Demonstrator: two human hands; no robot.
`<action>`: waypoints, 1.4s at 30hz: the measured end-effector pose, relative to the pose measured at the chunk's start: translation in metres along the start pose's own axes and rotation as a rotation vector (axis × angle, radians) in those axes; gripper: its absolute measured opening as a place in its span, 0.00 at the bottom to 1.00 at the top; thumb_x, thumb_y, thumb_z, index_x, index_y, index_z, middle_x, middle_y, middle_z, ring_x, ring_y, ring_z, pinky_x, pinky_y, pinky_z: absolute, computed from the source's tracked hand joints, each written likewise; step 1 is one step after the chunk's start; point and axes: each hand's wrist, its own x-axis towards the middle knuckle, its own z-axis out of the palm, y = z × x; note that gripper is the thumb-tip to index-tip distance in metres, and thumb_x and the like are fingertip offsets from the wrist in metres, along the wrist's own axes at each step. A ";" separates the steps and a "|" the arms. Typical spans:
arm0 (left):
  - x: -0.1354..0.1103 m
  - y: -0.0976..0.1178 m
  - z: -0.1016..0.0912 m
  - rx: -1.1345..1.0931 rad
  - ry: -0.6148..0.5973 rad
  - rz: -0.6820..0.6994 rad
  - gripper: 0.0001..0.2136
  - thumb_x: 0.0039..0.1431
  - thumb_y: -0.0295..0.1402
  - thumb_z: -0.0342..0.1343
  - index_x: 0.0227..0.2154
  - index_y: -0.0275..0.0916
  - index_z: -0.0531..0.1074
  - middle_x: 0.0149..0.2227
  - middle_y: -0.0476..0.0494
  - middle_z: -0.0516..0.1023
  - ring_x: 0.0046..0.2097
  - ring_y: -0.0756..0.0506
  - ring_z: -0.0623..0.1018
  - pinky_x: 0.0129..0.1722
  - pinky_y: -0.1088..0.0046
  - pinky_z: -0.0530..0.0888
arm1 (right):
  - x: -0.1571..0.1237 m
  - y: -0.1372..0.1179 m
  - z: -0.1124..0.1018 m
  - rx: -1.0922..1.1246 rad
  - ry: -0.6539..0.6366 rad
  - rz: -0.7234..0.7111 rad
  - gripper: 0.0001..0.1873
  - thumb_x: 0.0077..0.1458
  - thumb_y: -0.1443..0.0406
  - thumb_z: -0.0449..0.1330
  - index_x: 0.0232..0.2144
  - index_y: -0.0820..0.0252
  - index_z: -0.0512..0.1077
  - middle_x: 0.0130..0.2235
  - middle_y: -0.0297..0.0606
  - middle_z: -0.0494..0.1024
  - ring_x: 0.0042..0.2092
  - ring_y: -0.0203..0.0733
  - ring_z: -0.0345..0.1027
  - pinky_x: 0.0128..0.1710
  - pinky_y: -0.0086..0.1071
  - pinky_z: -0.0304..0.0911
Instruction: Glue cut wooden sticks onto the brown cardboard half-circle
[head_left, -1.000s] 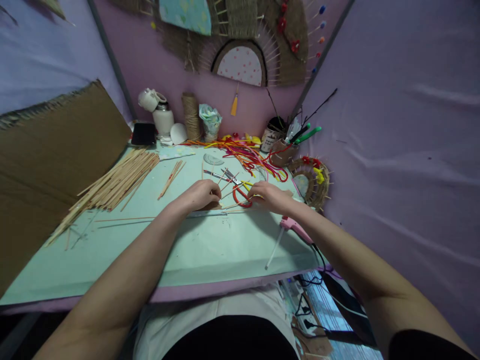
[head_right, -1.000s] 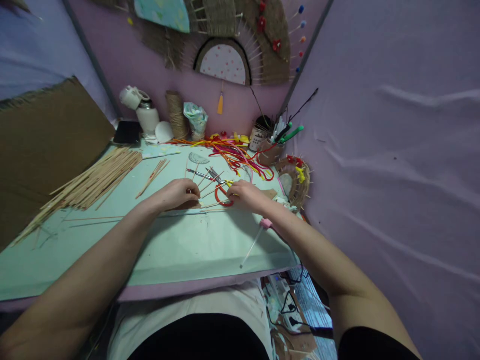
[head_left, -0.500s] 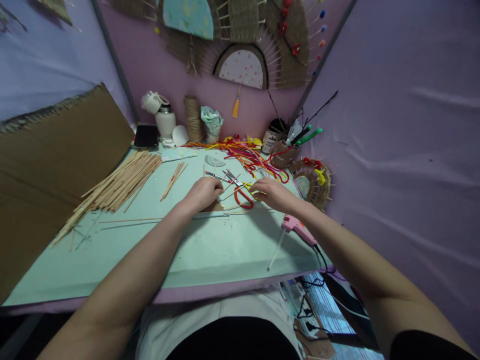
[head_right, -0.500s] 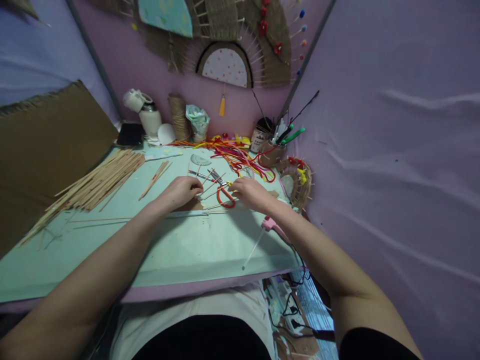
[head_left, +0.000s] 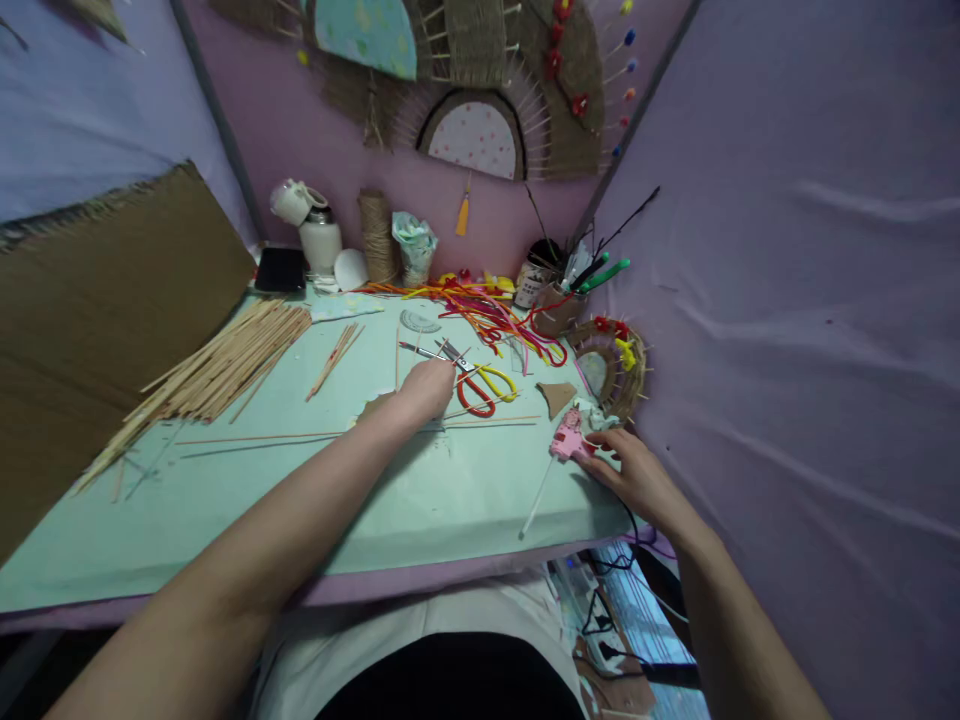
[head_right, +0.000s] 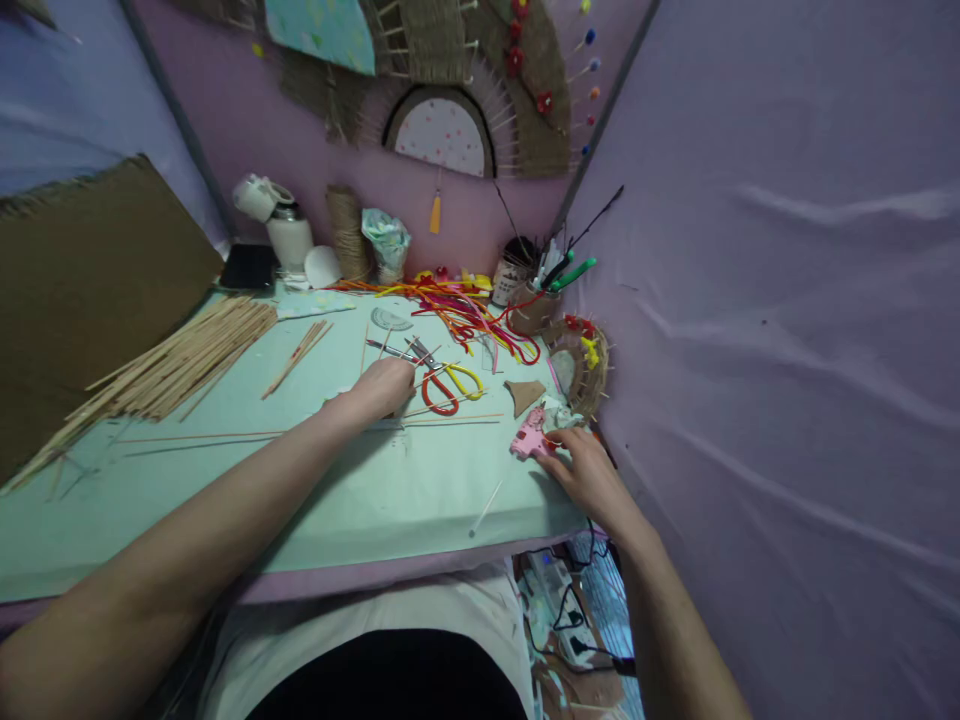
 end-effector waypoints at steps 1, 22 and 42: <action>0.001 0.001 0.001 0.001 0.006 0.000 0.14 0.57 0.24 0.49 0.39 0.30 0.79 0.41 0.28 0.81 0.46 0.36 0.80 0.42 0.68 0.72 | -0.004 0.003 0.005 0.002 0.004 0.019 0.16 0.56 0.55 0.59 0.42 0.59 0.73 0.41 0.46 0.77 0.45 0.51 0.71 0.43 0.40 0.66; -0.019 -0.047 0.017 -1.370 0.568 -0.117 0.13 0.45 0.42 0.62 0.27 0.36 0.74 0.26 0.47 0.75 0.27 0.50 0.69 0.29 0.73 0.64 | -0.010 -0.009 -0.002 0.237 0.270 0.231 0.29 0.56 0.44 0.54 0.43 0.62 0.73 0.41 0.48 0.77 0.42 0.49 0.70 0.41 0.40 0.66; -0.019 -0.044 0.018 -1.450 0.576 -0.185 0.09 0.45 0.38 0.61 0.25 0.37 0.74 0.24 0.49 0.75 0.26 0.51 0.69 0.28 0.74 0.66 | 0.057 -0.151 0.023 0.639 -0.192 0.039 0.28 0.62 0.44 0.46 0.30 0.60 0.71 0.27 0.35 0.71 0.26 0.34 0.63 0.27 0.29 0.60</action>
